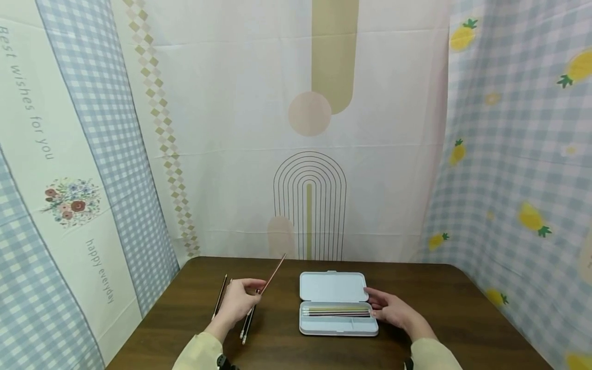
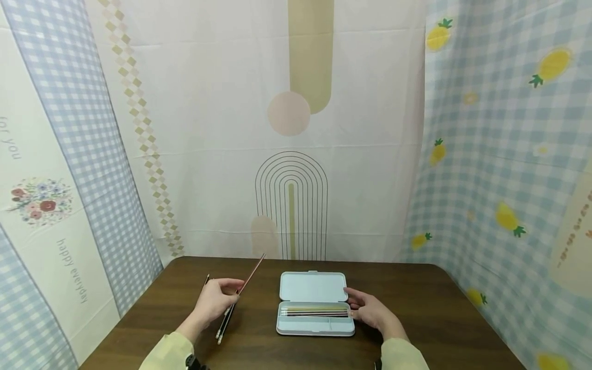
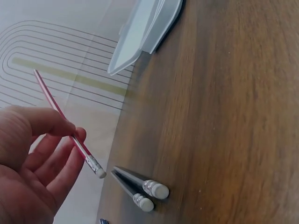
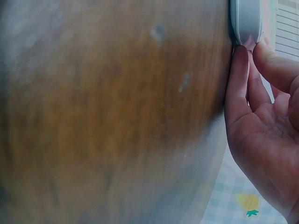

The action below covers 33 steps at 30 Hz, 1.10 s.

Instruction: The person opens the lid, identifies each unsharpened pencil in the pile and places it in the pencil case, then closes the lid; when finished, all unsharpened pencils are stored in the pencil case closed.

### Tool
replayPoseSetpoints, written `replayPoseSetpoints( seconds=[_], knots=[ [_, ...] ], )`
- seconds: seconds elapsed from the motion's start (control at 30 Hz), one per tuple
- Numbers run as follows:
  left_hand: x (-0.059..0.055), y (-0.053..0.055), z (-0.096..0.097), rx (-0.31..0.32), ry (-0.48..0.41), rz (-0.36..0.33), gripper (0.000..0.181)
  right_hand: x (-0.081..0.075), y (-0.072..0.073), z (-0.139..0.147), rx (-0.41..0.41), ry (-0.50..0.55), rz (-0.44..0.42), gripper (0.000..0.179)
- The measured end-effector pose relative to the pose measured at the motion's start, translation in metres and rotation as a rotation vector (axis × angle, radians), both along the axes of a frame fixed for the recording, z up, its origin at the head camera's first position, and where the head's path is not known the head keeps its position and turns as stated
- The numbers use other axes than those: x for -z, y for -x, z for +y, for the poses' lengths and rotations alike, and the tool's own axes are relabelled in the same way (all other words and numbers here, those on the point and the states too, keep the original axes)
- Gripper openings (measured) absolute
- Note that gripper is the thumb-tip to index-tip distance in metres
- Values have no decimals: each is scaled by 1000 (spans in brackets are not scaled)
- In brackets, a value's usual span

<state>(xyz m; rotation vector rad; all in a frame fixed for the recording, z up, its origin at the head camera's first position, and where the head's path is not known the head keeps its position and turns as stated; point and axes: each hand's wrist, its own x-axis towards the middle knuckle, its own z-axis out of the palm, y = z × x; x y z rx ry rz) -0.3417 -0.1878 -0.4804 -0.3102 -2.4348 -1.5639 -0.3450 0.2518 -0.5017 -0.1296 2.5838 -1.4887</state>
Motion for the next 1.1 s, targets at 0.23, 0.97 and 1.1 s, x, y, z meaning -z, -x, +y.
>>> replayPoseSetpoints(
  seconds=[0.23,0.97,1.1],
  knots=[
    [0,2,11,108,28,24,41,-1,1,1,-7,6,6,63],
    [-3,6,85,402,438,236,23,-2,3,2,12,11,10,62],
    [-4,5,97,382,514,236,27,1,1,1,-8,29,16,64]
  ],
)
